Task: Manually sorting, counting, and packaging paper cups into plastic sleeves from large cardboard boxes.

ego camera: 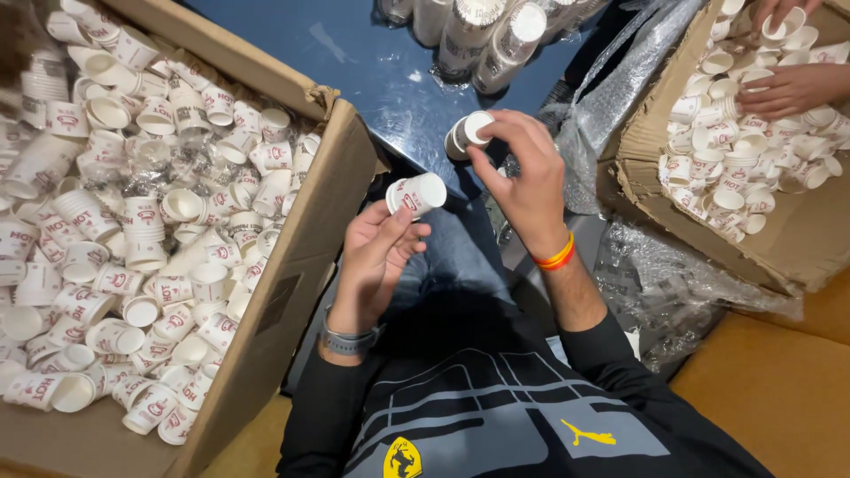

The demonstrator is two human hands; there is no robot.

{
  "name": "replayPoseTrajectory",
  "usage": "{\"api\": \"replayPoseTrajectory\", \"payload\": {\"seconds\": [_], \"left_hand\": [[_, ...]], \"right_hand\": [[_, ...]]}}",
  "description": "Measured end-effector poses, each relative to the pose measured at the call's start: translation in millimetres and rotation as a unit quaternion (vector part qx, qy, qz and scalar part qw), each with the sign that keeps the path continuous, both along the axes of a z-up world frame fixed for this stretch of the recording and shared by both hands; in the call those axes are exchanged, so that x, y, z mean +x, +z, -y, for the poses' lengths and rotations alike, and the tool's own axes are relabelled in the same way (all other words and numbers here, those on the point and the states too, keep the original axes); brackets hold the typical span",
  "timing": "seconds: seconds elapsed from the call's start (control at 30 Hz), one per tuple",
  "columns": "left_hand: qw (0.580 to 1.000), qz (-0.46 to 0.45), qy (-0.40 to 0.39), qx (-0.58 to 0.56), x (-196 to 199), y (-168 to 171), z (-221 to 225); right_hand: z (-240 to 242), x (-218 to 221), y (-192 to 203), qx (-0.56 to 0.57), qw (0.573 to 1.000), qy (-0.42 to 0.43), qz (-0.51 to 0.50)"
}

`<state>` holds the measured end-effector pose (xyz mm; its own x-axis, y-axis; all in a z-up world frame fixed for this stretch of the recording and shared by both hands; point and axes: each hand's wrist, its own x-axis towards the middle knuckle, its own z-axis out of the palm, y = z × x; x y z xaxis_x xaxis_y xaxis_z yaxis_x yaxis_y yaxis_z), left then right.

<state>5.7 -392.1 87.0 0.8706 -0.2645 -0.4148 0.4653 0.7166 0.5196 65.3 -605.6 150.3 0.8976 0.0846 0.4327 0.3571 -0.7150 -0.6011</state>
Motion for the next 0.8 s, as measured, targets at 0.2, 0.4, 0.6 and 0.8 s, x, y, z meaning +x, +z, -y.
{"api": "replayPoseTrajectory", "payload": {"seconds": [0.2,0.4,0.6,0.8], "left_hand": [[0.999,0.02,-0.009,-0.041,-9.1,-4.8,21.8],[0.998,0.044,-0.028,-0.029,-5.8,-19.7,26.8],[1.0,-0.008,0.011,0.005,4.9,5.9,15.2],[1.0,-0.021,0.017,-0.005,-1.0,7.5,11.8]], "right_hand": [[-9.7,-31.5,17.2,0.178,0.98,0.04,-0.074],[-5.8,-36.7,13.1,0.345,0.905,0.141,-0.206],[0.4,-0.5,24.5,0.169,0.984,0.045,-0.026],[-9.2,-2.9,24.4,-0.056,0.997,0.047,-0.005]]}}
